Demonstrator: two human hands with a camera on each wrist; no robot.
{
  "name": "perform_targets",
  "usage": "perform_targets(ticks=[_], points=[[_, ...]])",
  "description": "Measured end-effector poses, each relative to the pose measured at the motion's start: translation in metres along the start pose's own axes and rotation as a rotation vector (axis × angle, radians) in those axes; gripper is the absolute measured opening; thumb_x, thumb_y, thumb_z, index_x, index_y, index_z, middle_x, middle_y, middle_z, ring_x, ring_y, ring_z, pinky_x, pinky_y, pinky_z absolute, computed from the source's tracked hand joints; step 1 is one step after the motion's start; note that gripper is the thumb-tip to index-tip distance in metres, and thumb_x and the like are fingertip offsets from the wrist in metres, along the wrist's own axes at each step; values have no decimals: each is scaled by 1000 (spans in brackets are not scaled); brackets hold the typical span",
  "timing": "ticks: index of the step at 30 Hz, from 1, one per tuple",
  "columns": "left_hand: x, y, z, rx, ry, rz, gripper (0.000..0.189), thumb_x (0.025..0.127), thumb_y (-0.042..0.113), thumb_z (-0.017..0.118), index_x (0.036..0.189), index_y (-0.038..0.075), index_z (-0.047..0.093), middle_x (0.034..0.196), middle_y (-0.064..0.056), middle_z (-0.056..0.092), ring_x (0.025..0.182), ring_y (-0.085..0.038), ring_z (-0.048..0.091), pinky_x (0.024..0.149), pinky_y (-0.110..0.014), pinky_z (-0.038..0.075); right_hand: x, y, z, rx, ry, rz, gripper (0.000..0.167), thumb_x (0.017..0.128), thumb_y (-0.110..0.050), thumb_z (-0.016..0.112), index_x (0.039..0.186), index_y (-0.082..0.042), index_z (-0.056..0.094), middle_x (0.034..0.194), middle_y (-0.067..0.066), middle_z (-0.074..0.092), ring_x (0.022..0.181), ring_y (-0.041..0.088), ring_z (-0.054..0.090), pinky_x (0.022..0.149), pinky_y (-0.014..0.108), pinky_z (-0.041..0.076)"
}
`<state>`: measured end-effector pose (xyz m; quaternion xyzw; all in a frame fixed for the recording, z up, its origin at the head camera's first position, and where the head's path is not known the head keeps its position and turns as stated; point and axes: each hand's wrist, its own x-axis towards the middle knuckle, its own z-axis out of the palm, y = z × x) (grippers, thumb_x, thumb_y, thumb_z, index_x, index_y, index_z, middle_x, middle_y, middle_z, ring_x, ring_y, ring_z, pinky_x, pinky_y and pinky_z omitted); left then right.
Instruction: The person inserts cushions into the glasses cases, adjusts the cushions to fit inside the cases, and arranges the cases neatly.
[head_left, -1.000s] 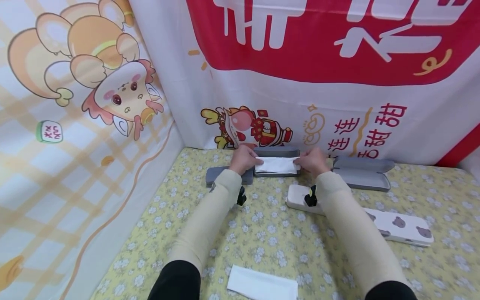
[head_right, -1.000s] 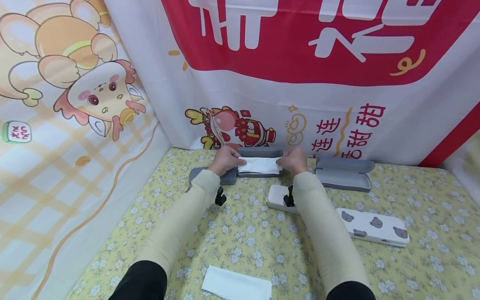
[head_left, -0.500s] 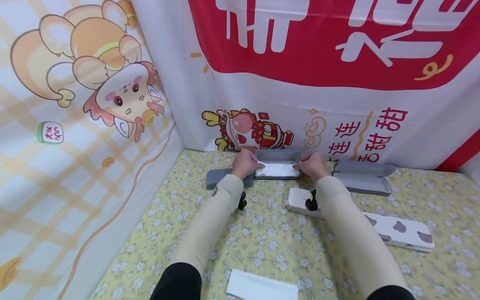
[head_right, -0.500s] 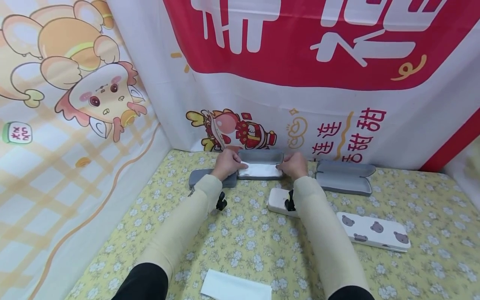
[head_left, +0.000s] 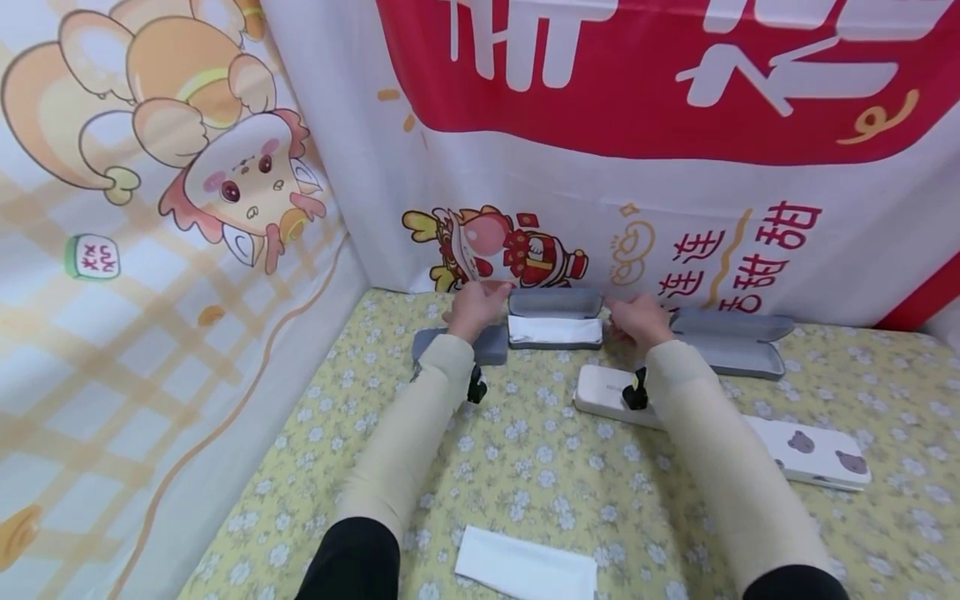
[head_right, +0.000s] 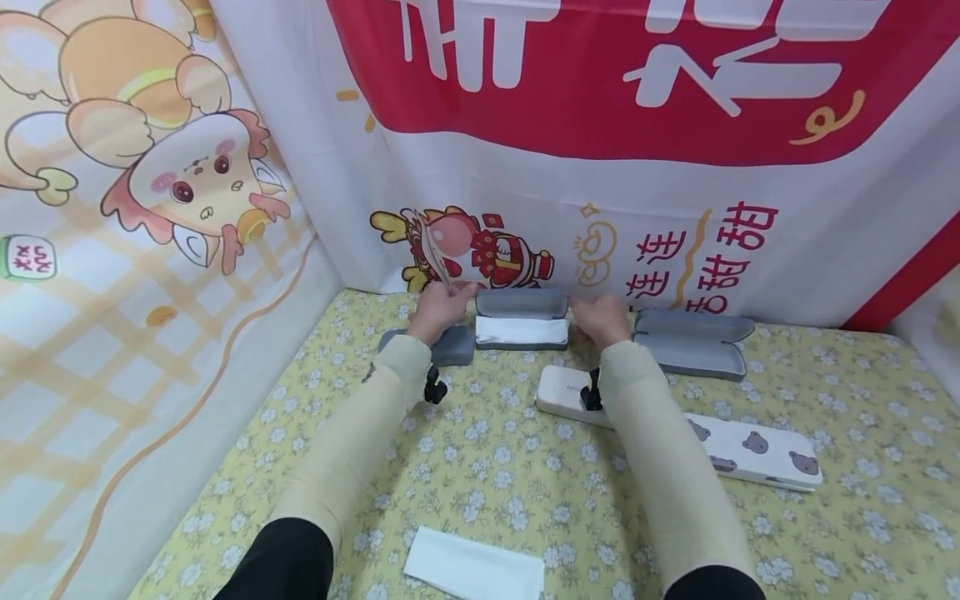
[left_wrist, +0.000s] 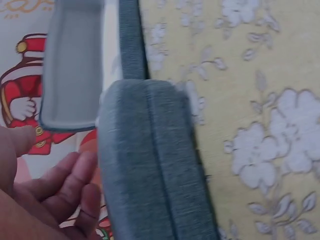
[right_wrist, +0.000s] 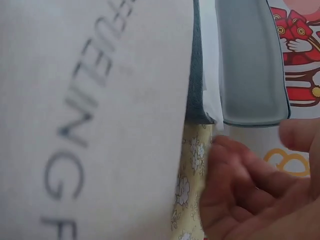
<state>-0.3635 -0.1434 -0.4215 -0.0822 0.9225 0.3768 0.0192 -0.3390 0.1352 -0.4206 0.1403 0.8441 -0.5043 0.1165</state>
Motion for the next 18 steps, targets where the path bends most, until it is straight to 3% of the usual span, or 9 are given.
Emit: perform_targets(ticks=[2, 5, 7, 10, 14, 18], points=[[2, -1, 6, 62, -33, -34, 69, 96, 73, 41, 128, 18, 67, 128, -2, 65, 121, -30, 54, 104, -73, 19, 2, -2, 2, 31, -62, 67, 65, 103, -57, 41, 123, 3, 57, 109, 21, 62, 87, 32, 63, 76, 42, 54], [3, -2, 14, 117, -78, -58, 89, 92, 82, 26, 148, 19, 52, 151, -5, 48, 137, -34, 43, 107, -77, 7, 2, -4, 3, 24, -127, 138, 85, 100, -69, 28, 128, 7, 55, 115, 24, 61, 90, 33, 64, 79, 42, 55], [2, -2, 18, 136, -83, -52, 94, 91, 83, 23, 152, 15, 46, 155, -8, 43, 138, -36, 41, 106, -77, 5, 2, -4, 3, 15, -148, 159, 91, 99, -73, 23, 126, 8, 55, 115, 25, 61, 88, 33, 65, 77, 42, 55], [-2, -1, 20, 143, -81, -27, 91, 93, 81, 23, 145, 13, 56, 153, -10, 45, 136, -37, 43, 105, -77, 5, 2, -3, 5, -2, -152, 170, 93, 97, -76, 20, 125, 6, 56, 115, 25, 61, 87, 32, 65, 75, 40, 56], [-6, 2, 20, 152, -92, -16, 88, 96, 77, 17, 132, 13, 66, 146, -10, 53, 135, -40, 45, 106, -77, 2, 3, -4, 8, -10, -131, 179, 96, 95, -78, 23, 125, 6, 56, 114, 24, 62, 85, 31, 66, 72, 38, 56], [-5, 2, 20, 142, -116, -21, 88, 97, 76, 14, 136, 15, 64, 147, -9, 52, 138, -40, 41, 106, -77, -2, 4, -5, 9, 3, -117, 200, 94, 94, -78, 28, 127, 6, 55, 115, 23, 61, 87, 31, 66, 73, 38, 57]])
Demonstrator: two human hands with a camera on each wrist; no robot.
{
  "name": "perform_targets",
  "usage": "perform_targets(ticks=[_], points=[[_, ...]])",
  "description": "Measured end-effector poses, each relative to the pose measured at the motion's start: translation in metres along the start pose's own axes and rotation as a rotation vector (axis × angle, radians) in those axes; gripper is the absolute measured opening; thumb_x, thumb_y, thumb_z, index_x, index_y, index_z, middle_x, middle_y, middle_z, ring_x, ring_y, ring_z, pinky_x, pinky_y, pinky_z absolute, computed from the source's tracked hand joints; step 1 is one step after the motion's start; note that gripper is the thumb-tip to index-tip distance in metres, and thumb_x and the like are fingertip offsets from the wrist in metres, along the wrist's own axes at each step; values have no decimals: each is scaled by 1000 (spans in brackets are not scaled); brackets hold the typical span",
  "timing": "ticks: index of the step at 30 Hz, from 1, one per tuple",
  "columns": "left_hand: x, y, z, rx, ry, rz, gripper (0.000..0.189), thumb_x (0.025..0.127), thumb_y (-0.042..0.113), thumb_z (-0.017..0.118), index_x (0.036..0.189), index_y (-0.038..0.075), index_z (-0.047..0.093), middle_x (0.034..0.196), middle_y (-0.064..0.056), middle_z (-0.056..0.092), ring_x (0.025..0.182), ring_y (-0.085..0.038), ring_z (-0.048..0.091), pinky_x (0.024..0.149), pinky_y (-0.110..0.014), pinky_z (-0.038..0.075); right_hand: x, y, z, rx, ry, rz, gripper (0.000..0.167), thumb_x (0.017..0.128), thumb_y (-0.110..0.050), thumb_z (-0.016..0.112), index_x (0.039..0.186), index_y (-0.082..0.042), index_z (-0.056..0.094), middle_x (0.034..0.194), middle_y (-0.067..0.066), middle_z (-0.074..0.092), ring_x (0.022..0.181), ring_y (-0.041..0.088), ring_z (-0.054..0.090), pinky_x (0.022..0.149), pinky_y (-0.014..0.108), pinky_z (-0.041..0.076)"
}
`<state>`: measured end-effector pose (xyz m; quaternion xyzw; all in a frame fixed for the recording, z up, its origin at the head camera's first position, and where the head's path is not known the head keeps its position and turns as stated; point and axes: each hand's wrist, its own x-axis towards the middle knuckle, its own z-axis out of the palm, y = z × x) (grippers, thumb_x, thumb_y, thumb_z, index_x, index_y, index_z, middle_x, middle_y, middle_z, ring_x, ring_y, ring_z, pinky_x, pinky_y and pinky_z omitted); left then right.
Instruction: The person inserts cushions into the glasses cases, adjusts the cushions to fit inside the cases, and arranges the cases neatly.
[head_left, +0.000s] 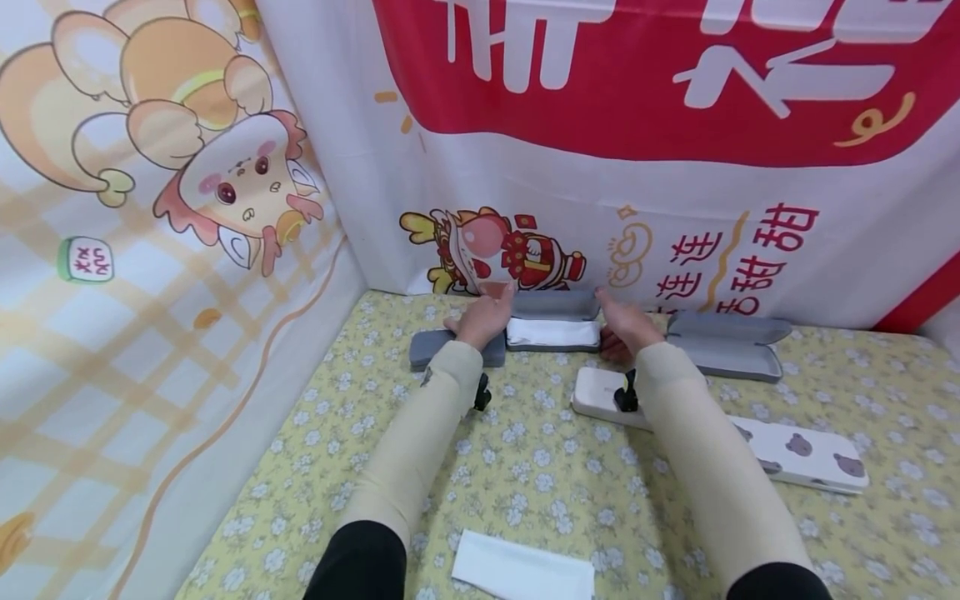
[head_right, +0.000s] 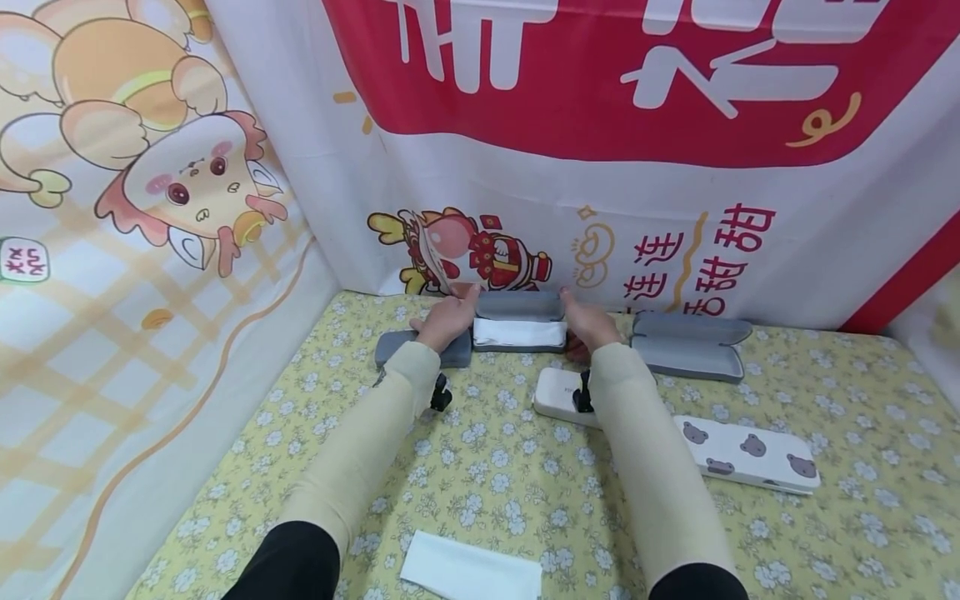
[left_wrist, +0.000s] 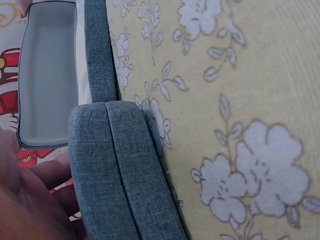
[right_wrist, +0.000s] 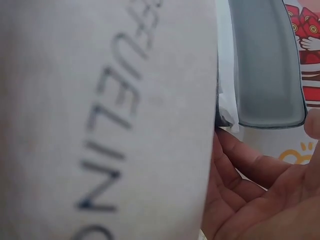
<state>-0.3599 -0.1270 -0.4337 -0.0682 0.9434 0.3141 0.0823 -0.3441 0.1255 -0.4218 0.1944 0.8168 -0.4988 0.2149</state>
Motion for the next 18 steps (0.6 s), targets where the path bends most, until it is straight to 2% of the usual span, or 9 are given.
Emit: perform_targets(ticks=[4, 8, 12, 16, 18], points=[[3, -3, -1, -23, -36, 3, 86, 96, 77, 18, 146, 18, 55, 155, -5, 44, 143, -38, 34, 106, -77, -4, 1, 0, 1, 52, -9, 6, 88, 96, -73, 33, 129, 6, 53, 116, 23, 60, 87, 31, 66, 76, 39, 58], [5, -7, -3, -49, -69, 6, 82, 98, 73, 19, 151, 18, 48, 158, -5, 39, 145, -36, 29, 106, -76, -6, 2, 0, 2, 98, -30, 0, 81, 97, -65, 37, 132, 7, 51, 116, 24, 58, 80, 29, 67, 74, 38, 59], [3, -8, -7, -70, -136, 23, 77, 100, 68, 17, 152, 20, 47, 160, -3, 36, 148, -35, 25, 106, -76, -10, 1, -1, 0, 132, -49, -5, 74, 96, -55, 40, 137, 5, 47, 118, 24, 57, 78, 27, 66, 74, 38, 59], [3, -7, -12, -64, -213, 50, 72, 101, 65, 16, 155, 25, 42, 164, 0, 26, 150, -33, 18, 105, -76, -13, -1, -2, -3, 144, -64, 0, 70, 95, -49, 40, 139, 5, 45, 121, 23, 55, 81, 27, 65, 78, 38, 59], [2, -6, -13, -58, -225, 57, 69, 102, 63, 17, 155, 27, 41, 165, 1, 26, 150, -32, 19, 105, -75, -14, -1, 0, -3, 149, -69, 3, 69, 95, -48, 40, 140, 4, 46, 121, 22, 55, 82, 26, 65, 80, 37, 59]])
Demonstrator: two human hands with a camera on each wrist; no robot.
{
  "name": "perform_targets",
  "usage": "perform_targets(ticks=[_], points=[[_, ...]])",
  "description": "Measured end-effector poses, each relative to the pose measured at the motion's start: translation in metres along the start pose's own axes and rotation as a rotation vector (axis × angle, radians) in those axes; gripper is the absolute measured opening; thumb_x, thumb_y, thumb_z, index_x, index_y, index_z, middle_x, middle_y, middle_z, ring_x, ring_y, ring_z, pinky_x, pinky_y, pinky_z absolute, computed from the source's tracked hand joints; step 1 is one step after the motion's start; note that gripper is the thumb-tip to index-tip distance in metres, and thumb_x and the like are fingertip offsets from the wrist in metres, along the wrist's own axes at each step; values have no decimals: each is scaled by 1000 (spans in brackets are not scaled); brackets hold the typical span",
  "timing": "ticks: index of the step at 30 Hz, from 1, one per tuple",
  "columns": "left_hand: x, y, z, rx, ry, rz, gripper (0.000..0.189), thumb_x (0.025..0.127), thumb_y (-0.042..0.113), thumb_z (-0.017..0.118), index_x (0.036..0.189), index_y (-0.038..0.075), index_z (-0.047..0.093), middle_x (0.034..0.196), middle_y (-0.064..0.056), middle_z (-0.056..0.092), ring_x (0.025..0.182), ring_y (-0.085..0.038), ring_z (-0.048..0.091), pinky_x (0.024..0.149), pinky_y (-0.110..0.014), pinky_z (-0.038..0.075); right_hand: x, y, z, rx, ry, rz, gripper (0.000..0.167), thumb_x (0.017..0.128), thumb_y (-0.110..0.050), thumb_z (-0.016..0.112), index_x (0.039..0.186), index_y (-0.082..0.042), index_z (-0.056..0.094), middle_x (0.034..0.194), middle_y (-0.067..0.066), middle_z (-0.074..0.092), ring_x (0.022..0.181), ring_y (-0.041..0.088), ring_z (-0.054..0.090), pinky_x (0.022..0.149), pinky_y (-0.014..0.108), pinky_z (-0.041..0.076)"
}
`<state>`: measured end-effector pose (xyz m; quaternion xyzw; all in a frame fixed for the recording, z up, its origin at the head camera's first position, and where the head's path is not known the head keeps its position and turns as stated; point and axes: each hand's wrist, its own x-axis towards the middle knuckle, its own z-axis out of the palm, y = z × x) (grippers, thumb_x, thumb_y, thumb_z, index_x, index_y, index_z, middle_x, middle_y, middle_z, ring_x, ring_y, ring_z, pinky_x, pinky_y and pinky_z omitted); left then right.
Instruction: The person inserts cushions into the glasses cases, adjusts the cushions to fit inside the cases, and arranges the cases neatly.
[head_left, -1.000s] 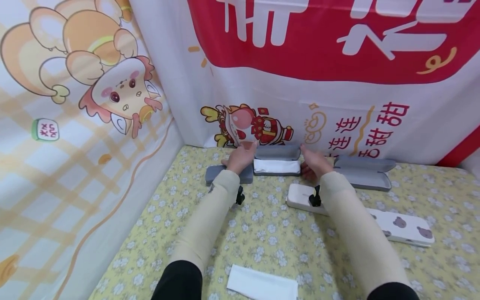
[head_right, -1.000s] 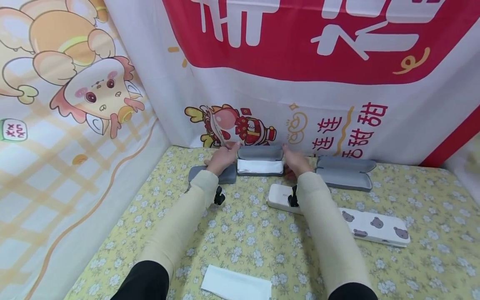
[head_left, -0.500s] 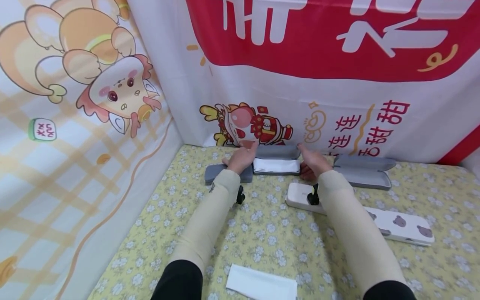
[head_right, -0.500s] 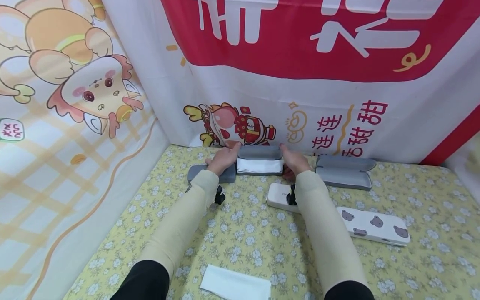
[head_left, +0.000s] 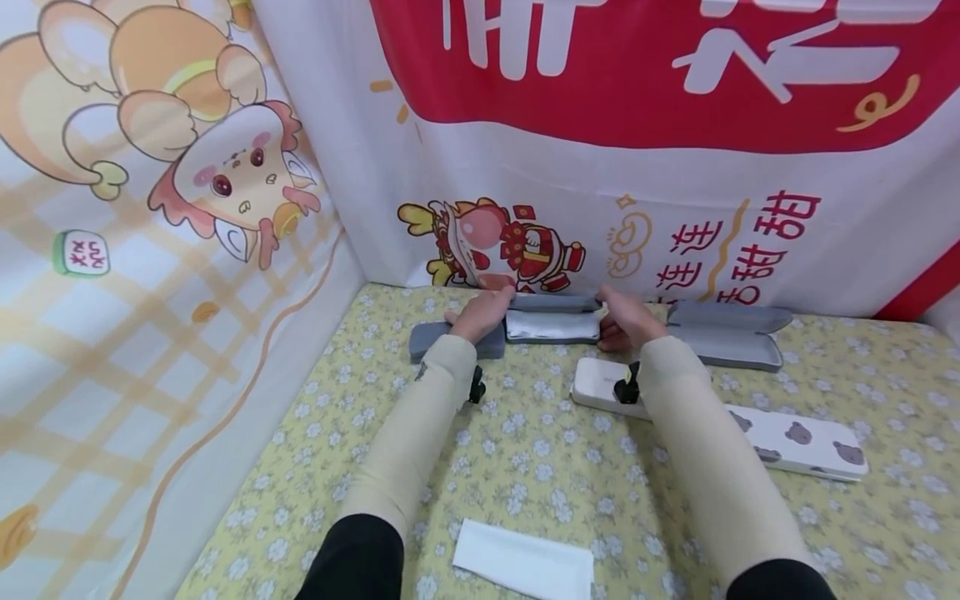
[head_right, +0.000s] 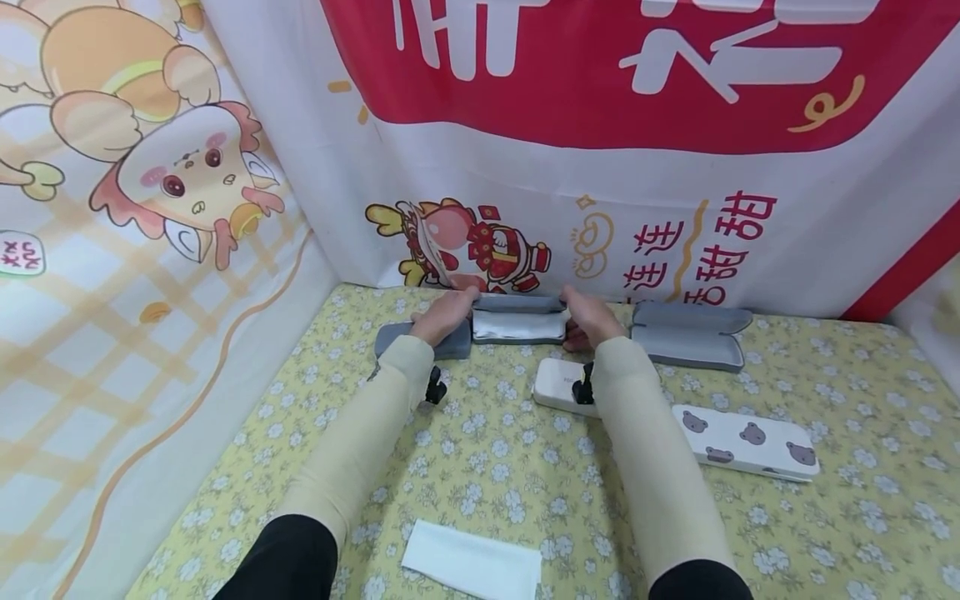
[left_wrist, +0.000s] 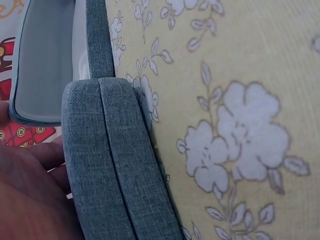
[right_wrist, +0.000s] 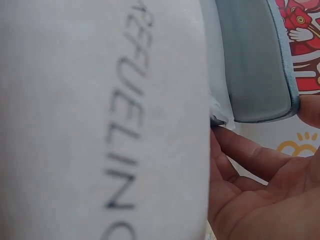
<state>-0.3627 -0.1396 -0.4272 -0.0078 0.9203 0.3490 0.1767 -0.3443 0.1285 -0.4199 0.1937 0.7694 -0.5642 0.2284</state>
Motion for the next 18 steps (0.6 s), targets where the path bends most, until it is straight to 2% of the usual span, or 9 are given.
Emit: perform_targets(ticks=[2, 3, 4, 5, 6, 8, 10, 14, 18], points=[[0, 0, 0, 2, 19, 1, 64, 102, 60, 22, 149, 27, 50, 161, 2, 34, 148, -31, 26, 106, -75, -12, 0, 2, 0, 7, -1, -12, 66, 95, -45, 41, 139, 4, 46, 120, 21, 55, 84, 26, 64, 81, 37, 58], [0, 0, 1, 3, 29, 3, 60, 102, 57, 25, 139, 23, 59, 152, -1, 45, 141, -31, 36, 107, -74, -10, 1, 3, 1, 12, 2, -21, 63, 95, -42, 43, 137, 4, 47, 119, 21, 56, 84, 26, 64, 81, 37, 58], [0, 0, 2, 18, 40, -5, 53, 101, 53, 30, 123, 20, 66, 136, -3, 57, 128, -30, 48, 108, -73, -5, 1, 4, 1, 11, 2, -32, 59, 95, -38, 45, 136, 3, 48, 118, 20, 56, 84, 26, 64, 80, 38, 58], [0, -1, 4, 35, 52, -9, 44, 99, 48, 36, 104, 17, 66, 115, -4, 62, 111, -28, 54, 108, -71, -1, 1, 6, 2, 7, 5, -42, 54, 95, -34, 48, 134, 3, 49, 117, 19, 56, 84, 26, 64, 80, 38, 58], [1, -1, 6, 48, 63, -14, 34, 96, 43, 41, 87, 16, 60, 95, -4, 60, 94, -26, 53, 107, -68, 5, 1, 7, 2, 7, 5, -50, 50, 95, -31, 50, 132, 3, 50, 115, 19, 57, 84, 26, 65, 80, 38, 58], [0, -2, 9, 74, 78, -27, 26, 89, 35, 49, 72, 17, 41, 71, -2, 42, 71, -24, 39, 99, -61, 12, 2, 10, 3, 2, 12, -55, 41, 95, -24, 54, 127, 2, 53, 112, 16, 58, 82, 26, 66, 79, 38, 59], [-1, -3, 12, 88, 91, -36, 29, 85, 33, 53, 68, 18, 36, 65, -1, 33, 64, -24, 32, 93, -59, 13, 2, 12, 4, -10, 23, -52, 35, 94, -20, 57, 122, 1, 55, 109, 14, 59, 80, 23, 67, 79, 38, 59], [-5, -3, 9, 44, 126, -17, 32, 87, 40, 54, 72, 16, 40, 71, -4, 40, 70, -25, 41, 96, -61, 13, 1, 11, 3, -31, 29, -55, 34, 94, -20, 58, 120, 2, 56, 106, 13, 61, 73, 18, 68, 79, 36, 59], [-8, -4, 5, 27, 103, 14, 34, 90, 44, 53, 78, 14, 42, 79, -7, 43, 75, -26, 42, 93, -60, 14, 0, 9, 2, -38, 38, -51, 33, 95, -21, 58, 120, 2, 56, 105, 12, 62, 71, 17, 68, 78, 35, 59]])
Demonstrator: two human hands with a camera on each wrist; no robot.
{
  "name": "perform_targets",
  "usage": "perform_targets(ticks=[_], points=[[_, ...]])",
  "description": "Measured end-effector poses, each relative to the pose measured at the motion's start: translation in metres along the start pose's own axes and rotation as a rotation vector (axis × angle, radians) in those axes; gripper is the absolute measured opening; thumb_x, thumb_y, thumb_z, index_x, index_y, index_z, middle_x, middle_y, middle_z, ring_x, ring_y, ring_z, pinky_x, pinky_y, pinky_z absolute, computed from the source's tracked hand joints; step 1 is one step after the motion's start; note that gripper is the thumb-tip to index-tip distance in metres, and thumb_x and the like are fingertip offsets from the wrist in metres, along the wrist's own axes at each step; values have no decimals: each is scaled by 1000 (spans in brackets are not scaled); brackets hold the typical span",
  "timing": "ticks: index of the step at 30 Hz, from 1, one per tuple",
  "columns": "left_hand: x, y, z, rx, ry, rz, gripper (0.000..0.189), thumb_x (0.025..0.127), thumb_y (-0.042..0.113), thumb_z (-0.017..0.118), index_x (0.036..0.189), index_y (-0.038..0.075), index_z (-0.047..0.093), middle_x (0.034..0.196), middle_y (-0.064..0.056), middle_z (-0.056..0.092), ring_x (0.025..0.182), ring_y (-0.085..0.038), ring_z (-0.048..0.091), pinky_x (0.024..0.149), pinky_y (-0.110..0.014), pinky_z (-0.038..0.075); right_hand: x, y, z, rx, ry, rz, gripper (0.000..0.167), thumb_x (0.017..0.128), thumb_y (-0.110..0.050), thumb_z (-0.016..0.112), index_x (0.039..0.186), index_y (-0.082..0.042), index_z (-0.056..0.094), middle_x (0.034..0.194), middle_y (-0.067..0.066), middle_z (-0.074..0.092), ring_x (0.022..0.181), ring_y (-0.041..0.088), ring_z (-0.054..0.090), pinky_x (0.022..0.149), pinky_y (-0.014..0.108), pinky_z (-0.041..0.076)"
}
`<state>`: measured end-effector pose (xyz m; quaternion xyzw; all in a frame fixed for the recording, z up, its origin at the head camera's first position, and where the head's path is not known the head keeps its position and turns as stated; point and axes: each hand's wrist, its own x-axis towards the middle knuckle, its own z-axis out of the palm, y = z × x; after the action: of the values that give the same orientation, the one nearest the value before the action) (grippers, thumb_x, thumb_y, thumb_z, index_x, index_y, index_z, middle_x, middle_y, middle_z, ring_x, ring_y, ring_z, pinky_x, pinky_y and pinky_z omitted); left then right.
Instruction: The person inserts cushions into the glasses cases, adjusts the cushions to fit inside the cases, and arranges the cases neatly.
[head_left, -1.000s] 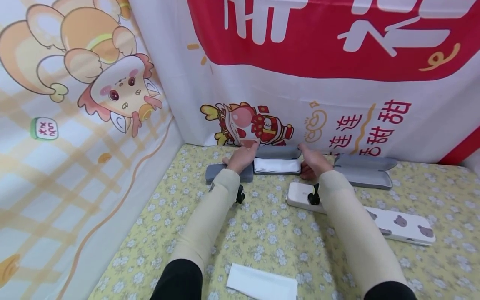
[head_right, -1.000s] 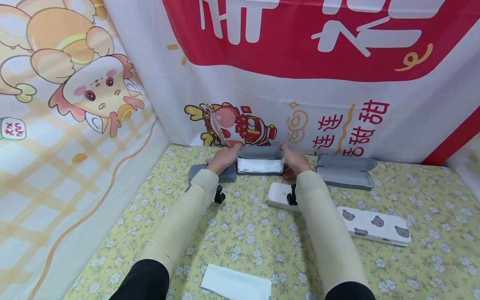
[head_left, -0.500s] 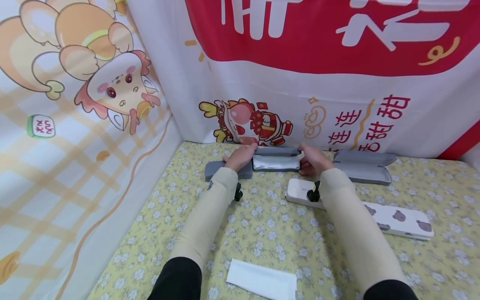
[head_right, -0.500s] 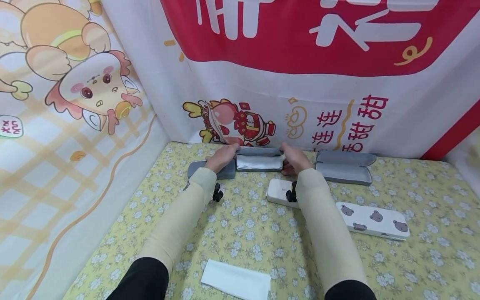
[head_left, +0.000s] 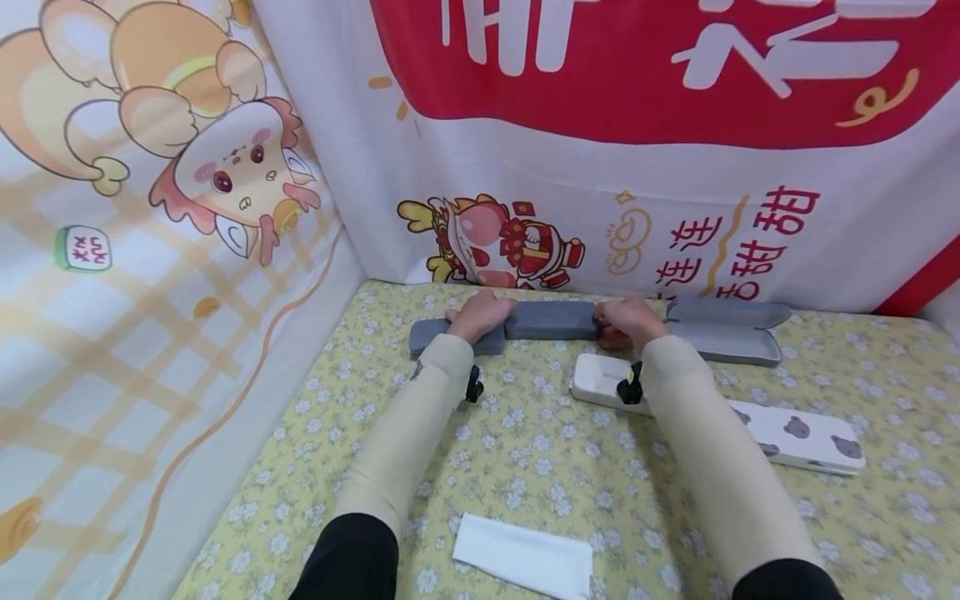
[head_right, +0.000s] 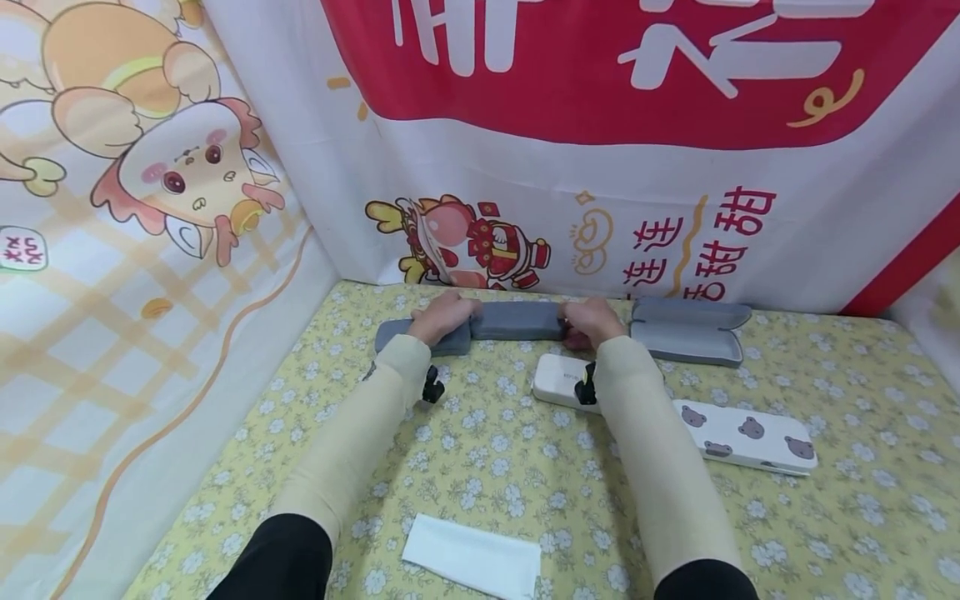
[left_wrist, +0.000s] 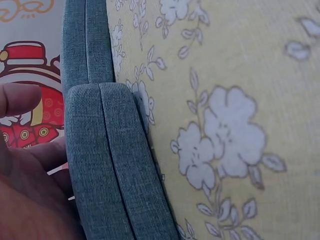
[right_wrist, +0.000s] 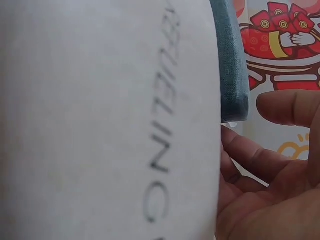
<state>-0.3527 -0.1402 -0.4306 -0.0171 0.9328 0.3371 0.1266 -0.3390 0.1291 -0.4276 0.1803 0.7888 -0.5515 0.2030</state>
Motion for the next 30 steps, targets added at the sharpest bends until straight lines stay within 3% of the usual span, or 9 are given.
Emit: perform_targets(ticks=[3, 7, 10, 16, 22, 24, 27, 29, 30], points=[[0, 0, -2, 14, -2, 20, 38, 93, 46, 53, 74, 15, 44, 72, -5, 41, 68, -26, 40, 89, -61, 16, -2, -2, -1, 3, 4, -3, 34, 95, -22, 59, 120, 2, 56, 104, 12, 62, 71, 18, 68, 77, 36, 59], [-1, -1, -3, 70, 13, 70, 51, 98, 49, 55, 61, 15, 47, 55, 0, 40, 56, -26, 43, 104, -67, 16, -5, -3, -3, -25, -14, -21, 38, 97, -25, 58, 122, 4, 56, 109, 16, 63, 76, 21, 70, 78, 37, 59], [-5, 0, -4, 117, 35, 122, 56, 99, 50, 58, 56, 15, 48, 50, 1, 39, 53, -25, 46, 106, -69, 14, -9, -2, -6, -61, -19, -33, 43, 99, -28, 58, 124, 6, 55, 113, 20, 63, 82, 25, 71, 79, 38, 59], [-22, 8, -10, 147, 101, 213, 51, 99, 42, 63, 59, 17, 43, 52, 2, 36, 56, -22, 36, 89, -58, 20, -21, -2, -15, -101, -45, -89, 52, 101, -30, 55, 137, 7, 49, 128, 23, 59, 100, 31, 68, 88, 42, 56], [-40, 15, -16, 66, 55, 293, 49, 99, 34, 65, 58, 16, 46, 52, 2, 34, 49, -18, 33, 63, -36, 37, -39, -2, -23, -85, -98, -189, 54, 103, -27, 53, 141, 11, 44, 134, 29, 53, 107, 35, 63, 94, 45, 53], [-45, 15, -17, 36, 23, 312, 43, 100, 33, 65, 63, 12, 59, 56, -1, 48, 52, -18, 41, 59, -34, 39, -45, -2, -24, -91, -107, -214, 51, 103, -26, 53, 136, 13, 48, 126, 27, 57, 104, 35, 64, 94, 46, 53], [-53, 14, -18, -8, -23, 325, 28, 99, 33, 66, 85, 12, 77, 79, 1, 67, 68, -16, 57, 68, -33, 49, -54, -1, -25, -101, -112, -245, 46, 103, -27, 54, 126, 13, 55, 112, 22, 62, 100, 36, 65, 93, 49, 53], [-59, 14, -18, -42, -57, 339, 23, 99, 31, 67, 102, 12, 79, 99, 0, 72, 83, -16, 63, 75, -36, 52, -60, 0, -26, -115, -114, -264, 44, 103, -28, 55, 120, 12, 58, 104, 18, 65, 96, 35, 66, 91, 50, 54], [-62, 14, -18, -58, -75, 346, 22, 98, 31, 68, 103, 13, 79, 101, 2, 71, 86, -15, 63, 76, -35, 53, -62, 1, -26, -118, -117, -271, 43, 103, -28, 55, 119, 11, 59, 103, 18, 66, 94, 34, 67, 90, 50, 54]])
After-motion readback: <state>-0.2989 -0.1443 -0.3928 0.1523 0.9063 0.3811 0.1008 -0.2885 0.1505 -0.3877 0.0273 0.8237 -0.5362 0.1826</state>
